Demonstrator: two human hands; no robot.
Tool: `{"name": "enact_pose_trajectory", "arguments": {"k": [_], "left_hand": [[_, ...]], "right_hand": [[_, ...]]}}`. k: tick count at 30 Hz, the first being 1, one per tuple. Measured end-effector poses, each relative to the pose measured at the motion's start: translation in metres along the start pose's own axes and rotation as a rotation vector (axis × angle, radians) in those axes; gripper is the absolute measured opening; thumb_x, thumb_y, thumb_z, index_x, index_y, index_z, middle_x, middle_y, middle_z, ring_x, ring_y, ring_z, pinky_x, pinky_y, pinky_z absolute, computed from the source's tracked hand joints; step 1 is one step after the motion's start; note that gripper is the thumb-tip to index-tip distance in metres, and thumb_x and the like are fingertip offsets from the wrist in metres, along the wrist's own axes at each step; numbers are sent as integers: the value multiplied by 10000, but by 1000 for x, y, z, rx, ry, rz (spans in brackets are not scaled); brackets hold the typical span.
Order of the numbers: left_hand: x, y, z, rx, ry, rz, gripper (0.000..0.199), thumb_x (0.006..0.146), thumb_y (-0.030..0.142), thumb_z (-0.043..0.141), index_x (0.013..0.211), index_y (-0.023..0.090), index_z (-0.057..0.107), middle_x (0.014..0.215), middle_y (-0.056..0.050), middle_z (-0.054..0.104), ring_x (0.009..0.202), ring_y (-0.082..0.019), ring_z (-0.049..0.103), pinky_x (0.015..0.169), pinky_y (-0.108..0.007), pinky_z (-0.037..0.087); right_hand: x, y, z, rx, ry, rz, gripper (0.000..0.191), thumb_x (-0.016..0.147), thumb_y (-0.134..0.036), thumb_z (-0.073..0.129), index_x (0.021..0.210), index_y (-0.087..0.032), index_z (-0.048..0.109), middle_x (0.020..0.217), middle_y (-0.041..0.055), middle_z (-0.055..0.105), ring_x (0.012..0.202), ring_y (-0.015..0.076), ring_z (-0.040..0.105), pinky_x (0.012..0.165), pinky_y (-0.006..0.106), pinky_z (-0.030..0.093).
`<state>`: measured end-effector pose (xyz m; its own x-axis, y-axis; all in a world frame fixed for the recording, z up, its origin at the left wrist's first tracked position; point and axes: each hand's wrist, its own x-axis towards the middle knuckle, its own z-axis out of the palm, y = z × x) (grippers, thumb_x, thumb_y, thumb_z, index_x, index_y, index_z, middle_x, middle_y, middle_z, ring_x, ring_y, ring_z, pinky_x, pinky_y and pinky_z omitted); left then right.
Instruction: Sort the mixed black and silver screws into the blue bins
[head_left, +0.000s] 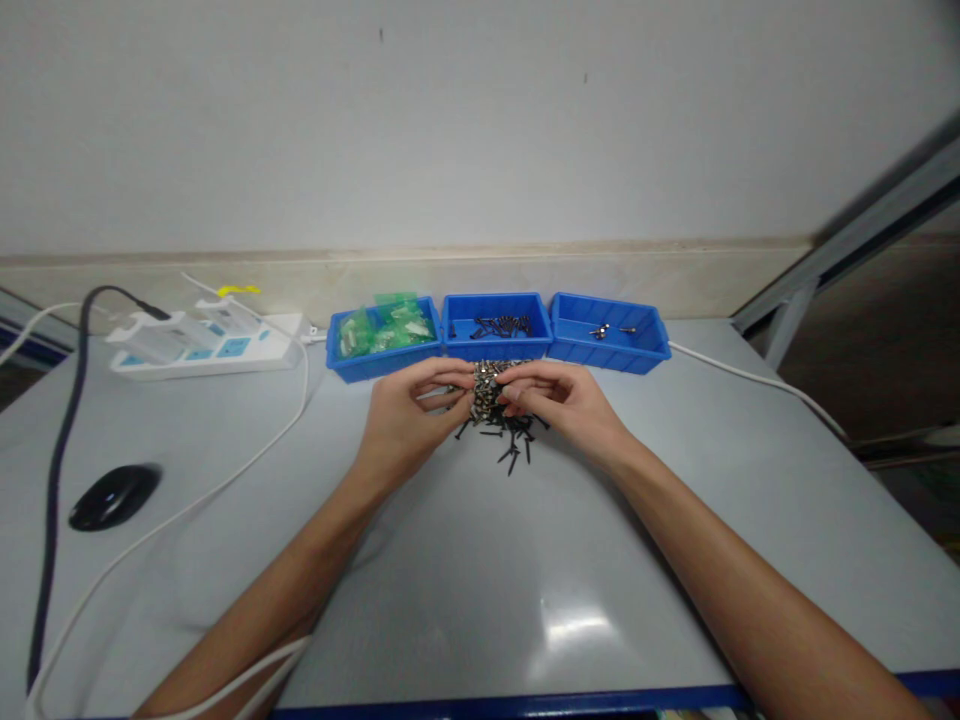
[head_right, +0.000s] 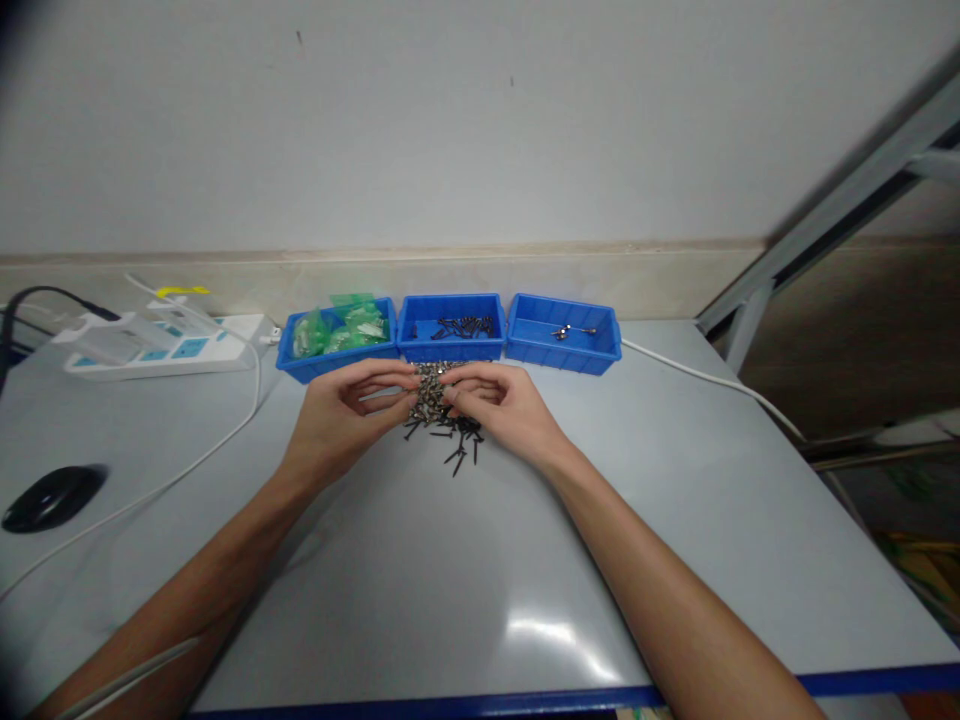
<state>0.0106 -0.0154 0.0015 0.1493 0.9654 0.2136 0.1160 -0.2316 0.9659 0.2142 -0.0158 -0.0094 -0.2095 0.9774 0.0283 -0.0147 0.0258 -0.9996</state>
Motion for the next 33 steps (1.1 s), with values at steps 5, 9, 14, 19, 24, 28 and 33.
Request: {"name": "enact_pose_trajectory", "arguments": {"k": [5, 9, 14, 19, 24, 28, 33], "left_hand": [[-1, -2, -1, 27, 24, 22, 231, 720, 259, 834, 913, 142, 781, 988, -80, 783, 924, -216, 767, 885, -339, 657], [0, -4, -2, 33, -14, -17, 239, 784, 311, 802, 950, 141, 783, 938, -80, 803, 870, -215, 778, 856, -336, 665], [-1, -3, -1, 80, -37, 11, 248, 830, 323, 762, 992, 136, 774, 1002, -89, 805, 907, -224, 783, 894, -331, 649], [-2, -2, 0, 90, -91, 15, 287, 850, 317, 745, 1083, 156, 700, 947, -66, 811, 888, -219, 788, 835, -289, 653], [-3, 0, 0, 152, -138, 43, 290, 876, 301, 720, 1117, 189, 603, 945, -57, 812, 905, -230, 788, 806, -280, 643], [-4, -1, 1, 172, -174, 30, 274, 881, 307, 711, 1092, 209, 565, 928, -52, 812, 882, -240, 791, 734, -281, 636], [-5, -1, 3, 133, -227, 25, 256, 893, 272, 678, 1103, 217, 542, 952, -49, 805, 904, -228, 786, 767, -286, 626]], "right_hand": [[1, 0, -1, -13, 9, -6, 201, 755, -296, 784, 926, -194, 763, 821, 40, 773, 725, 168, 733, 731, 322, 587], [0, -2, -1, -26, 24, -2, 203, 761, -302, 775, 931, -193, 761, 819, 40, 772, 734, 169, 732, 736, 323, 585], [0, -3, 0, -38, 33, 5, 204, 754, -300, 775, 922, -186, 760, 830, 45, 770, 738, 161, 719, 728, 306, 568], [0, -4, 2, -39, 4, 14, 239, 717, -302, 813, 913, -174, 763, 764, 25, 747, 676, 139, 687, 665, 273, 548], [-1, -3, 4, 31, -45, 55, 237, 696, -303, 846, 887, -180, 778, 720, 19, 749, 672, 149, 705, 687, 294, 580], [-1, -2, 3, 119, -66, 76, 229, 690, -285, 862, 893, -204, 794, 771, 25, 775, 718, 162, 731, 761, 335, 601], [-2, -3, 2, 156, -97, 98, 197, 685, -274, 866, 859, -202, 807, 765, 38, 775, 724, 161, 722, 767, 336, 586]]}}
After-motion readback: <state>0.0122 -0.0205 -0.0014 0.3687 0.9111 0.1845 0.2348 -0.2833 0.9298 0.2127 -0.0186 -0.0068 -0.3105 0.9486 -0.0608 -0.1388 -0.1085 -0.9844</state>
